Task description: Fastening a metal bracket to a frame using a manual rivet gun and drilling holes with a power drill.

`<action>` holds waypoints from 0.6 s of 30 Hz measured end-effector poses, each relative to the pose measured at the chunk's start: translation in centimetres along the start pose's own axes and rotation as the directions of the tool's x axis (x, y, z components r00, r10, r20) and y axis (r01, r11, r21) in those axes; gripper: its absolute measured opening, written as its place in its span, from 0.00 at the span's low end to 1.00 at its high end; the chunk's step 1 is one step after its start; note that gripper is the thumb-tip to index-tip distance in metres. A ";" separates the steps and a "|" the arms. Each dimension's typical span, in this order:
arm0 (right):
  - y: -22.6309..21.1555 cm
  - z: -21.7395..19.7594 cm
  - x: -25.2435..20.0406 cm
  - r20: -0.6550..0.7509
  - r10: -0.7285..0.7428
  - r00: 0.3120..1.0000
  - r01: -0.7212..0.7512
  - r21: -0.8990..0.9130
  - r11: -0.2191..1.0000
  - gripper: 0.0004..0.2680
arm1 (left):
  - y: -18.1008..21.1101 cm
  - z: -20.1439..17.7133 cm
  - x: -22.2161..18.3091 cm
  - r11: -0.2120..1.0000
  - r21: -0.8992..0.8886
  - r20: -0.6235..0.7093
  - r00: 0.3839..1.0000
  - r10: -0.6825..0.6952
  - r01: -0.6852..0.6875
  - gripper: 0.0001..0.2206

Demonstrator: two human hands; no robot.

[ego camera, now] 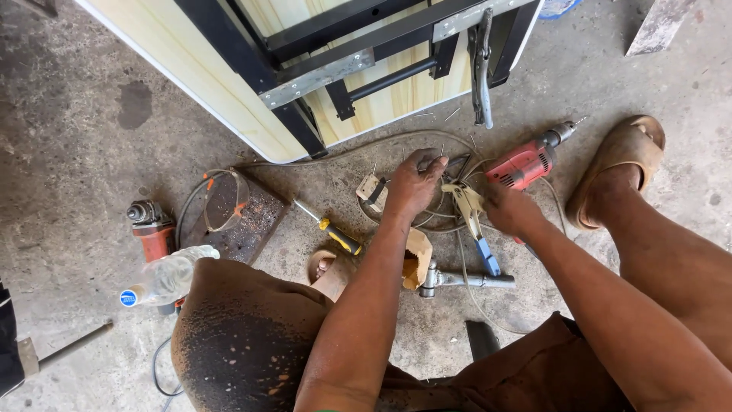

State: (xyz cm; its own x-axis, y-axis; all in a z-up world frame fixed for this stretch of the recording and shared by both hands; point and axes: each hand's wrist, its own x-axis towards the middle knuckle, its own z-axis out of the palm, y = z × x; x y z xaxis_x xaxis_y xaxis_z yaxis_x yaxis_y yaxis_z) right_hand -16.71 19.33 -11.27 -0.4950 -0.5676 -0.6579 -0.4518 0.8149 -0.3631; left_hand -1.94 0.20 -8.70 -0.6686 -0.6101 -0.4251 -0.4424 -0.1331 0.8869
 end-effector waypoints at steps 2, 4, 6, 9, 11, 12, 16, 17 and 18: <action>-3.0 -2.6 -0.9 -0.127 0.001 0.992 0.007 0.063 0.998 0.18 | -0.4 0.5 0.2 1.000 -0.015 -0.003 1.000 -0.003 0.003 0.18; -6.8 -6.9 -2.2 -0.305 0.004 0.952 0.103 0.332 0.938 0.18 | -1.3 1.5 0.9 1.000 -0.008 -0.005 1.000 -0.001 0.001 0.19; -7.6 -7.7 -1.1 -0.399 -0.053 0.916 0.237 0.429 0.872 0.18 | 0.2 1.5 0.0 1.000 -0.020 -0.013 1.000 0.001 -0.001 0.19; -9.7 -8.6 0.2 -0.529 -0.115 0.841 0.423 0.510 0.749 0.19 | 0.4 2.3 0.1 0.999 -0.033 -0.024 1.000 -0.007 0.006 0.20; -10.0 -8.1 2.5 -0.562 -0.131 0.817 0.471 0.518 0.714 0.20 | 0.4 2.7 0.0 0.999 -0.033 -0.023 1.000 -0.017 0.017 0.20; -9.5 -7.4 4.4 -0.586 -0.041 0.809 0.417 0.523 0.743 0.17 | 0.8 2.8 -0.4 0.997 -0.074 -0.022 1.000 -0.012 0.011 0.20; -7.5 -6.7 9.2 -0.677 0.048 0.735 0.433 0.522 0.735 0.12 | 0.2 2.8 -0.4 0.994 -0.105 -0.016 1.000 -0.027 0.026 0.20; -9.1 -7.0 7.5 -0.676 0.048 0.735 0.432 0.522 0.736 0.12 | 0.6 2.4 -0.7 0.994 -0.106 -0.016 0.999 -0.029 0.027 0.20; -10.8 -7.4 5.9 -0.702 0.012 0.713 0.371 0.391 0.842 0.12 | 1.0 2.0 -0.9 0.993 -0.113 -0.007 0.999 -0.041 0.040 0.22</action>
State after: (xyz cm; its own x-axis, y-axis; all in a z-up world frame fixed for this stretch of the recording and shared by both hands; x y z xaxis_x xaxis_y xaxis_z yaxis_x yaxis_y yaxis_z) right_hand -20.26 6.25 -6.33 -0.8786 -0.4774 -0.0101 -0.2741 0.5216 -0.8080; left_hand -2.92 2.17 -7.78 -0.6459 -0.6093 -0.4599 -0.3984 -0.2449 0.8839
